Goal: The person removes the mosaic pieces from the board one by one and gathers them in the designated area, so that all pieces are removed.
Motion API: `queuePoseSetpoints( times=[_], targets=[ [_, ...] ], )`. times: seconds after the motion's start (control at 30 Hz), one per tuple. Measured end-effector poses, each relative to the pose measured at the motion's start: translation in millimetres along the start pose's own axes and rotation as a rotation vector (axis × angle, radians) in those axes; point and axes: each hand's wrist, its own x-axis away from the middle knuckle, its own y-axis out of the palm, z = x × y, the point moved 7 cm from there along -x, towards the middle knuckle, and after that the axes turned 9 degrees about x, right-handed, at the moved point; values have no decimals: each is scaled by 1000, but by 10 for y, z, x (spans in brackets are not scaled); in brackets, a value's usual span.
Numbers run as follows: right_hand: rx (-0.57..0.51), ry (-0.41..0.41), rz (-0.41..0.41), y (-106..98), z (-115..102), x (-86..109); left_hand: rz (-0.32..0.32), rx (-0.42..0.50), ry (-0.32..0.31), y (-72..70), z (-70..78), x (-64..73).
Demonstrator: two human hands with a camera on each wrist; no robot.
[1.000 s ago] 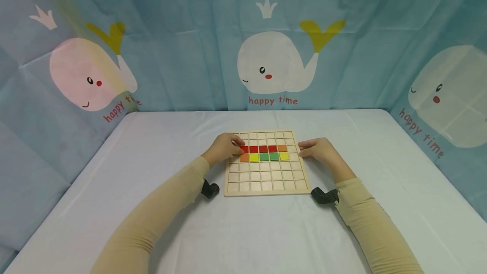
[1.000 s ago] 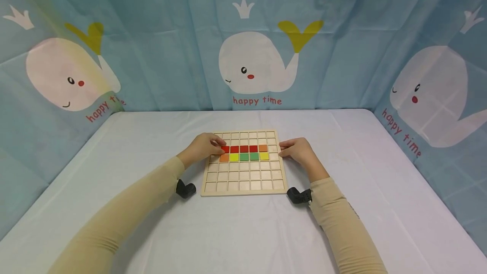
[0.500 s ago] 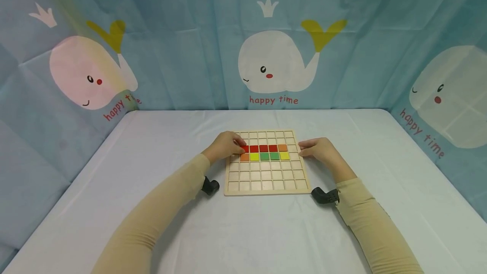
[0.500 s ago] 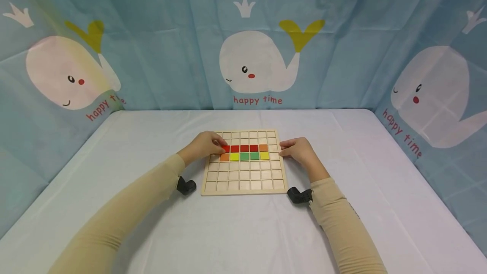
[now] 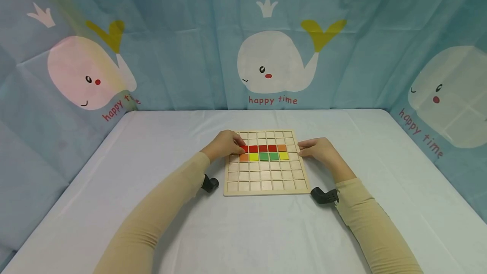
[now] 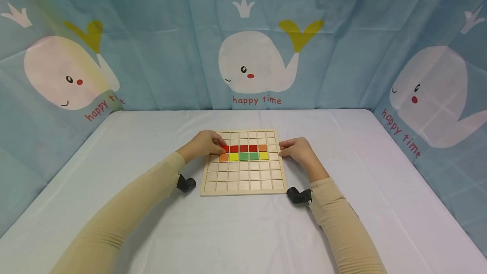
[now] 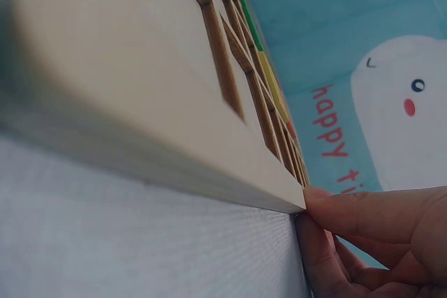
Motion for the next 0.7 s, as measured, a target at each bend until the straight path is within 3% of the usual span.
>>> queuePoseSetpoints(
  times=[0.7],
  targets=[
    [12,-18,4,-8,-10,11,-35,-29,36,5,40,-20]
  ],
)
